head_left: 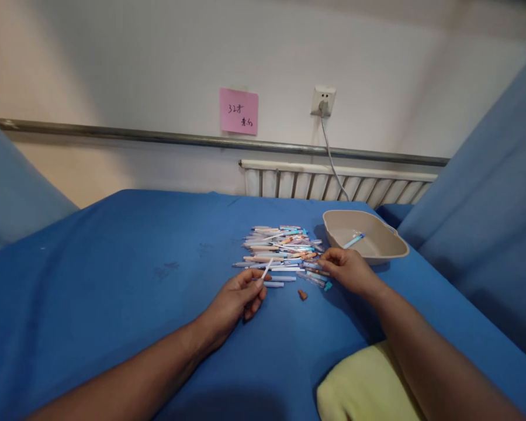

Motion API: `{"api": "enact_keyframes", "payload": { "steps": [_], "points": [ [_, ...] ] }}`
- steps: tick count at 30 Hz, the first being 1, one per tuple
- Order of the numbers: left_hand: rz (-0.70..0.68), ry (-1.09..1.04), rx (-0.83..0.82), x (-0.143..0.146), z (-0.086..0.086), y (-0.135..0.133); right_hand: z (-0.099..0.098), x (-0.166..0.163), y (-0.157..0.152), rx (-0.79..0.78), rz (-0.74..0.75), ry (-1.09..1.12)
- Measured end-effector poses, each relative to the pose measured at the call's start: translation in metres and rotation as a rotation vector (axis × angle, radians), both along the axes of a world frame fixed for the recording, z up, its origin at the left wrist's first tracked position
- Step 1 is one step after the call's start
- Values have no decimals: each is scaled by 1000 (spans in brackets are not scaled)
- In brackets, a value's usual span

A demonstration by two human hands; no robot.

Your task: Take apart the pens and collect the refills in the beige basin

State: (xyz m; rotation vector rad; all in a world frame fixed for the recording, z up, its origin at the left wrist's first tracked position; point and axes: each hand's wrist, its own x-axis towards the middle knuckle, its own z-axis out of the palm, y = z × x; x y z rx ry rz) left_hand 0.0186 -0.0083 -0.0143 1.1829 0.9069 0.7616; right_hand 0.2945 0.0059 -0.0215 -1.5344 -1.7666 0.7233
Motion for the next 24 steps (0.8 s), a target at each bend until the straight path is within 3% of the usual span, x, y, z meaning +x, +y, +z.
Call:
{"api": "enact_keyframes", "payload": {
  "steps": [4,7,12,15,21,24],
  "points": [
    [-16,39,23,1,-2,-1,3,-9,-8,54,160,-291],
    [-29,54,31,1,-3,0,6,-19,-12,88,191,-471],
    [-69,107,70,0,-5,-1,7,-31,-19,98,227,-592],
    [-84,160,124,0,-5,-2,5,-36,-19,141,208,-491],
    [-61,322,275,-2,-3,-1,3,-34,-11,165,192,-17],
    [-92,419,372,-3,2,-1,3,-32,-10,163,218,54]
  ]
}}
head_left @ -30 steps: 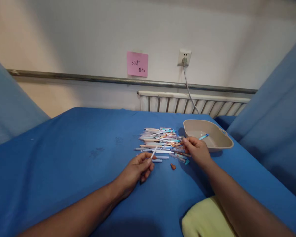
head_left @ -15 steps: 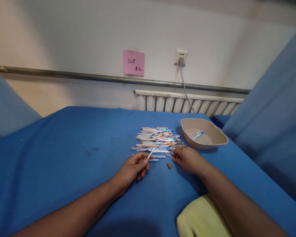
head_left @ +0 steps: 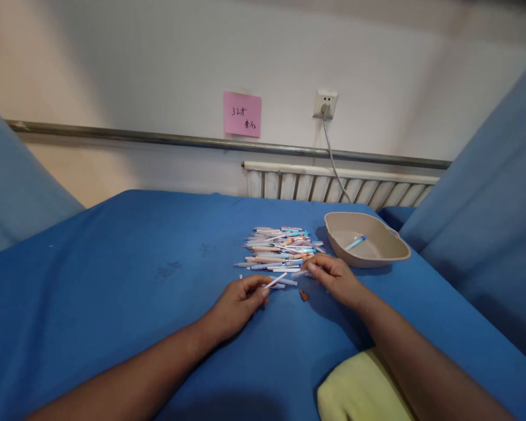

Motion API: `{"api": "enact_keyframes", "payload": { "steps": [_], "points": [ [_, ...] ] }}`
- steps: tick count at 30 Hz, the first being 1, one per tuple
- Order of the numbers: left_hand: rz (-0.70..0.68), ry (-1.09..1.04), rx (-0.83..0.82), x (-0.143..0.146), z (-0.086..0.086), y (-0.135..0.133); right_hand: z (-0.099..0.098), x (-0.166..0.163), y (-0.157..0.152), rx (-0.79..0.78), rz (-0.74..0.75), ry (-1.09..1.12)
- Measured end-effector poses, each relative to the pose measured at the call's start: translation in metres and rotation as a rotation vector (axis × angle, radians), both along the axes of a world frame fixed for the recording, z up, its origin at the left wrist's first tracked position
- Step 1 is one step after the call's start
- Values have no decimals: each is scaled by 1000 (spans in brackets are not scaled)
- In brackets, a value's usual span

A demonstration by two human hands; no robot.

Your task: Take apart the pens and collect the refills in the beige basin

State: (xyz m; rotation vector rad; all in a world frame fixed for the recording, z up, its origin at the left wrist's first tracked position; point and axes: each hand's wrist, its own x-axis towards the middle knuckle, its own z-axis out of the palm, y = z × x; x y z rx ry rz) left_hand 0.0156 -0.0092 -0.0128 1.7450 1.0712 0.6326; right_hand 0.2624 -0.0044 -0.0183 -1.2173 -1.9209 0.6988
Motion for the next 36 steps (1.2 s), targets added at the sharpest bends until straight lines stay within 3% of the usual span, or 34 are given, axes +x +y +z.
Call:
{"api": "enact_keyframes", "payload": {
  "steps": [12,36],
  "points": [
    [-126,143,228,-2,5,-7,5,-6,-5,84,20,-50],
    [-135,67,157,1,3,-10,5,-5,-9,87,7,-96]
  ]
}}
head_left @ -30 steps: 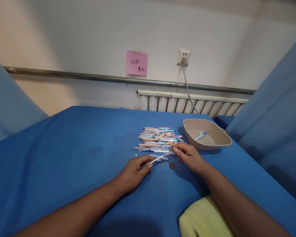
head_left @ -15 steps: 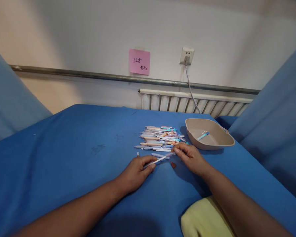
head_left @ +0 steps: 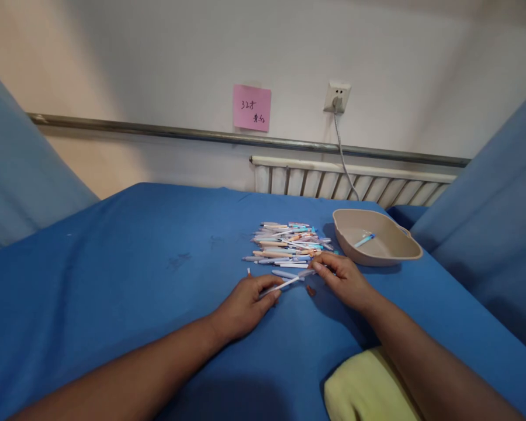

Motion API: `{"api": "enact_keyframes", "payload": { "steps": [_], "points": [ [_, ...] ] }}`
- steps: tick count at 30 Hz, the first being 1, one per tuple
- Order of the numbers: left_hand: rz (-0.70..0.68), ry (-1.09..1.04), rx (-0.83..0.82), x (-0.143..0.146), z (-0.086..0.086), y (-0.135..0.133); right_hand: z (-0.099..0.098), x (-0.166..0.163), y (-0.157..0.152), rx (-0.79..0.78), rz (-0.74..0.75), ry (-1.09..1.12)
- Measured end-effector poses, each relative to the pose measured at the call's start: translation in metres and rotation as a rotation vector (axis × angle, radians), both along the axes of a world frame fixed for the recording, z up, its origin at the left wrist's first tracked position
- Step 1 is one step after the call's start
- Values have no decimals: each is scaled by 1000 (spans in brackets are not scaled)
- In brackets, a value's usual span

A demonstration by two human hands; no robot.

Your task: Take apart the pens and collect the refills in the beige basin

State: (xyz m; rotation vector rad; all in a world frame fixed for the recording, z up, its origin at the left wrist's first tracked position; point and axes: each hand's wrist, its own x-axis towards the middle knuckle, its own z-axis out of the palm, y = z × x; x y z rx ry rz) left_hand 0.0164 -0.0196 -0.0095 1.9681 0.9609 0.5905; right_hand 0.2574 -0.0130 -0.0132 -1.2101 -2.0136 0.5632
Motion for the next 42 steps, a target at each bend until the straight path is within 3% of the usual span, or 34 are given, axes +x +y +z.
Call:
{"api": "enact_keyframes", "payload": {
  "steps": [19,27,42],
  "points": [
    [2,-11,-31,1,3,0,3,1,-1,-4,5,-9],
    [36,-29,-36,1,2,0,-6,4,3,-87,-113,184],
    [13,-18,-17,1,0,0,0,-1,-1,-24,-23,65]
  ]
}}
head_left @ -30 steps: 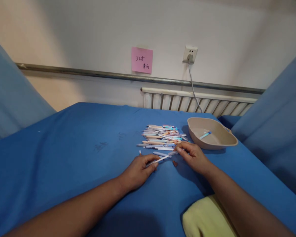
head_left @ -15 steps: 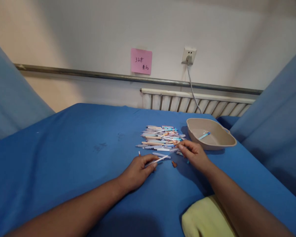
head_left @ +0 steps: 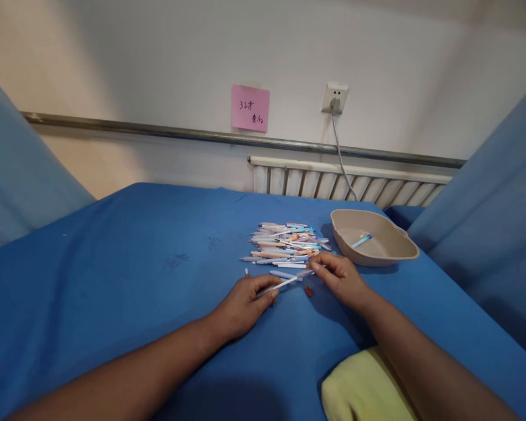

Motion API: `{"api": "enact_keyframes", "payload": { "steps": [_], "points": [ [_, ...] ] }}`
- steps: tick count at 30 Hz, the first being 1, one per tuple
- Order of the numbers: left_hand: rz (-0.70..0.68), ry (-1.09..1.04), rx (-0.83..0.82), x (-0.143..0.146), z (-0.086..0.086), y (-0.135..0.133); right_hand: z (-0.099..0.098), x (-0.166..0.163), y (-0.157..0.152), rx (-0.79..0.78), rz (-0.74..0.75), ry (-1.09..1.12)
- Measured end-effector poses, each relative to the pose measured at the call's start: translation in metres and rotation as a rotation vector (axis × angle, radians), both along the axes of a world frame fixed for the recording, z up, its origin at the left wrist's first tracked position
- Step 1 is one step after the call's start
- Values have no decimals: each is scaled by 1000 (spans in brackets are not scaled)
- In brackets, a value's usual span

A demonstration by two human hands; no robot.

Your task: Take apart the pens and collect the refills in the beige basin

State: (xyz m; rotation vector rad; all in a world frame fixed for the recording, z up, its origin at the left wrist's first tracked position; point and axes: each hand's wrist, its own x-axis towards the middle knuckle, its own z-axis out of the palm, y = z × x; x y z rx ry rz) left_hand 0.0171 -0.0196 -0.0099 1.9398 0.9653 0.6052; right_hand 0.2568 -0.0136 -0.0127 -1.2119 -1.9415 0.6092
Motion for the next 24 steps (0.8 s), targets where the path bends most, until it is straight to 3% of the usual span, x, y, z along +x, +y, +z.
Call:
{"api": "enact_keyframes", "payload": {
  "steps": [20,24],
  "points": [
    [-54,13,27,1,-1,-1,8,-14,-11,13,112,-67],
    [-3,-29,11,2,-5,-2,7,-23,-17,27,124,-72]
  ]
}}
